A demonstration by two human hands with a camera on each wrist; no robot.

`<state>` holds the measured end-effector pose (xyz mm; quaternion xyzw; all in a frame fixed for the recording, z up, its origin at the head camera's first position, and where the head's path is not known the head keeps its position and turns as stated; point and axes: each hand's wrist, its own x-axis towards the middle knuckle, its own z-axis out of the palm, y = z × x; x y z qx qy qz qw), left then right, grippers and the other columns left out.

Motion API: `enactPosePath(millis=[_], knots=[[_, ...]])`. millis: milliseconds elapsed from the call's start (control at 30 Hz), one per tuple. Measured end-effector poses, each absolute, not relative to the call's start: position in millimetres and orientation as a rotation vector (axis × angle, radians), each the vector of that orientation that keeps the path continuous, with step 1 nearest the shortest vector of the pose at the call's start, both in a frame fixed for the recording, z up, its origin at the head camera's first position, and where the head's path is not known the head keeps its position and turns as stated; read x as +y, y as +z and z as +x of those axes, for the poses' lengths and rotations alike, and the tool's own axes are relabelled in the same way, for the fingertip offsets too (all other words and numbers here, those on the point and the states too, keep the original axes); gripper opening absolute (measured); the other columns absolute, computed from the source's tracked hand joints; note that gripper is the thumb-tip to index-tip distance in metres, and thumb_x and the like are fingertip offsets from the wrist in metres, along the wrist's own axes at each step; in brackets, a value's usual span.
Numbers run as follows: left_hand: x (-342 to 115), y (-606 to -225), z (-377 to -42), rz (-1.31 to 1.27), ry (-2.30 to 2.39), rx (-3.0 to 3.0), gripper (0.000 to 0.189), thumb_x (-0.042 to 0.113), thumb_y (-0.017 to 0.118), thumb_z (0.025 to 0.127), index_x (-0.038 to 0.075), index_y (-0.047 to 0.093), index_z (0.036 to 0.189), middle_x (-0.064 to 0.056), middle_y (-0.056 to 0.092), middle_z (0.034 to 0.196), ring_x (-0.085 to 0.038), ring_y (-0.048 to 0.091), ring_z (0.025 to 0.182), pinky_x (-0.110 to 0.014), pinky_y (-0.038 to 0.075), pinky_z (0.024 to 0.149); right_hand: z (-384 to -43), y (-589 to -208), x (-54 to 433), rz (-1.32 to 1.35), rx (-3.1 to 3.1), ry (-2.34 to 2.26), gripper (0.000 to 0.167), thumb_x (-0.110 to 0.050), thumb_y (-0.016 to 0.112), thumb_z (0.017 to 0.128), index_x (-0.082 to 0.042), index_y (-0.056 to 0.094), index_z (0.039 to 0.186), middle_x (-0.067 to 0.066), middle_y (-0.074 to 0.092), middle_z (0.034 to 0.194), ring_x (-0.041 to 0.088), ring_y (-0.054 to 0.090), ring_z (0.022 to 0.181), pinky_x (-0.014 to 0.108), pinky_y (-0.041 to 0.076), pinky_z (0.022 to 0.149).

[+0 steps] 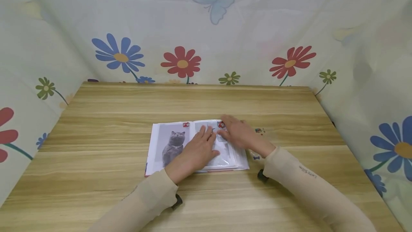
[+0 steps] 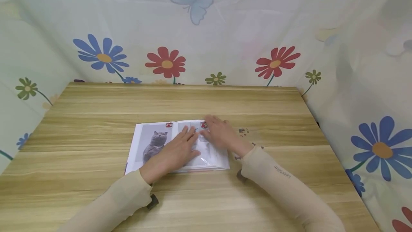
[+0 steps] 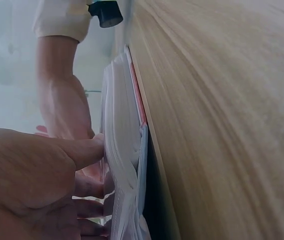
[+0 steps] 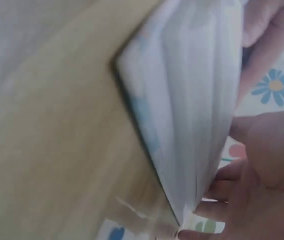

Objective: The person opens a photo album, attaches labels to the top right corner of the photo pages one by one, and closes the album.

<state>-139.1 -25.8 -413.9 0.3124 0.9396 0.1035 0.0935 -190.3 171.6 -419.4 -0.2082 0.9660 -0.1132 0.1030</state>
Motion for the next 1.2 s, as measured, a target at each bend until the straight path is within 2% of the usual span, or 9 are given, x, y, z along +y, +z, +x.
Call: enactPosePath(millis=[200, 400, 900, 1200], knots=[[-26, -414, -139, 0.921, 0.302, 2.788, 0.067, 0.038, 0.058, 0.106, -0.007, 0.042, 0.153, -0.027, 0.030, 0.163, -0.044, 0.022, 0.153, -0.047, 0.022, 0.124, -170, -415, 177, -0.716, 2.879, -0.306, 0.066, -0.036, 0.053, 0.109, 0.001, 0.034, 0.159, 0.019, 0.029, 0.166, 0.039, 0.025, 0.153, 0.063, 0.030, 0.117], [-27, -414, -140, 0.925, 0.303, 2.795, 0.066, 0.036, 0.059, 0.106, -0.007, 0.042, 0.153, -0.027, 0.031, 0.163, -0.045, 0.023, 0.153, -0.047, 0.021, 0.125, -152, -418, 171, -0.795, 2.831, -0.135, 0.069, -0.044, 0.045, 0.110, -0.002, 0.028, 0.162, 0.013, 0.020, 0.170, 0.035, 0.019, 0.156, 0.063, 0.031, 0.116], [-27, -415, -141, 0.944, 0.307, 2.794, 0.067, 0.036, 0.058, 0.106, -0.008, 0.040, 0.153, -0.028, 0.030, 0.163, -0.045, 0.022, 0.153, -0.048, 0.021, 0.125, -176, -421, 170, -0.668, 2.824, -0.135, 0.067, -0.045, 0.038, 0.112, -0.007, 0.022, 0.165, 0.010, 0.017, 0.171, 0.037, 0.019, 0.155, 0.065, 0.026, 0.118], [-27, -417, -140, 0.927, 0.327, 2.781, 0.068, 0.037, 0.057, 0.107, -0.006, 0.038, 0.155, -0.027, 0.026, 0.164, -0.045, 0.019, 0.153, -0.047, 0.019, 0.125, -188, -425, 174, -0.605, 2.848, -0.220, 0.060, -0.037, 0.037, 0.113, -0.007, 0.025, 0.164, 0.010, 0.023, 0.170, 0.033, 0.023, 0.155, 0.065, 0.027, 0.118]])
